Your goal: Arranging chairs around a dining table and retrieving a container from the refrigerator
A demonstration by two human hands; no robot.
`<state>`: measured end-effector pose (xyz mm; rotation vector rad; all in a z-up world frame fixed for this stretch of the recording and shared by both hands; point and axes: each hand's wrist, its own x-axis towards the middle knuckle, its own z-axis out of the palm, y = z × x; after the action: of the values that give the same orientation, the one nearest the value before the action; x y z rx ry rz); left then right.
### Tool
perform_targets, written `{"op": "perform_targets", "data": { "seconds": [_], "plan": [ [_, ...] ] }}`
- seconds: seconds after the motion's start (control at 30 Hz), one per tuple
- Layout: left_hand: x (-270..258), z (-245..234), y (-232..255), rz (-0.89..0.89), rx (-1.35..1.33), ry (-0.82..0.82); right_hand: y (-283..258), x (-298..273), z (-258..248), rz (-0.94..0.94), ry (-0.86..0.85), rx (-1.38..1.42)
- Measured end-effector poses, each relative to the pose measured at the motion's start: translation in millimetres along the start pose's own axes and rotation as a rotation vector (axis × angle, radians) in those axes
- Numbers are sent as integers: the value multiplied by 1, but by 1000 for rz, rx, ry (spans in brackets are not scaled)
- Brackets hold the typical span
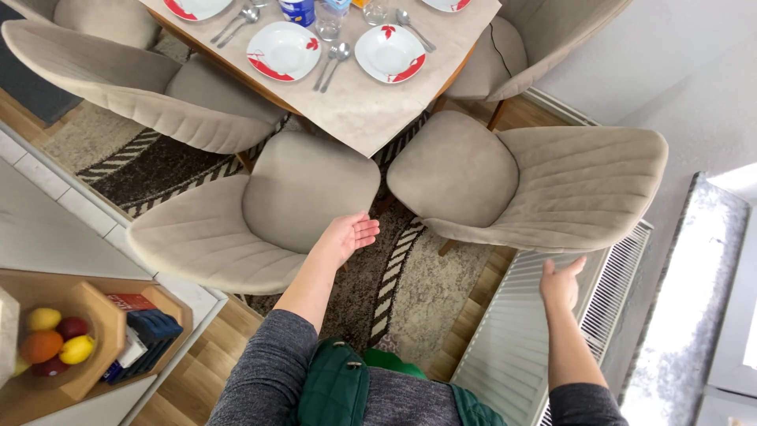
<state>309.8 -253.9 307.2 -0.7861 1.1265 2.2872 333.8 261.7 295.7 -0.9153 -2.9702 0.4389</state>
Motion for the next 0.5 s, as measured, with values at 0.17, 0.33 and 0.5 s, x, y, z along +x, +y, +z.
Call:
{"op": "perform_targets", "data": {
  "seconds": [0.17, 0.33, 0.5],
  "plan": [
    [9, -45, 0, 7, -44, -15, -4, -45, 24, 51, -84, 126],
    [-2, -69, 8, -1, -45, -33, -25, -89, 21, 100, -158, 273],
    [-13, -91, 15, -22, -58, -29, -28, -113, 29, 124, -154, 398]
  ]
}}
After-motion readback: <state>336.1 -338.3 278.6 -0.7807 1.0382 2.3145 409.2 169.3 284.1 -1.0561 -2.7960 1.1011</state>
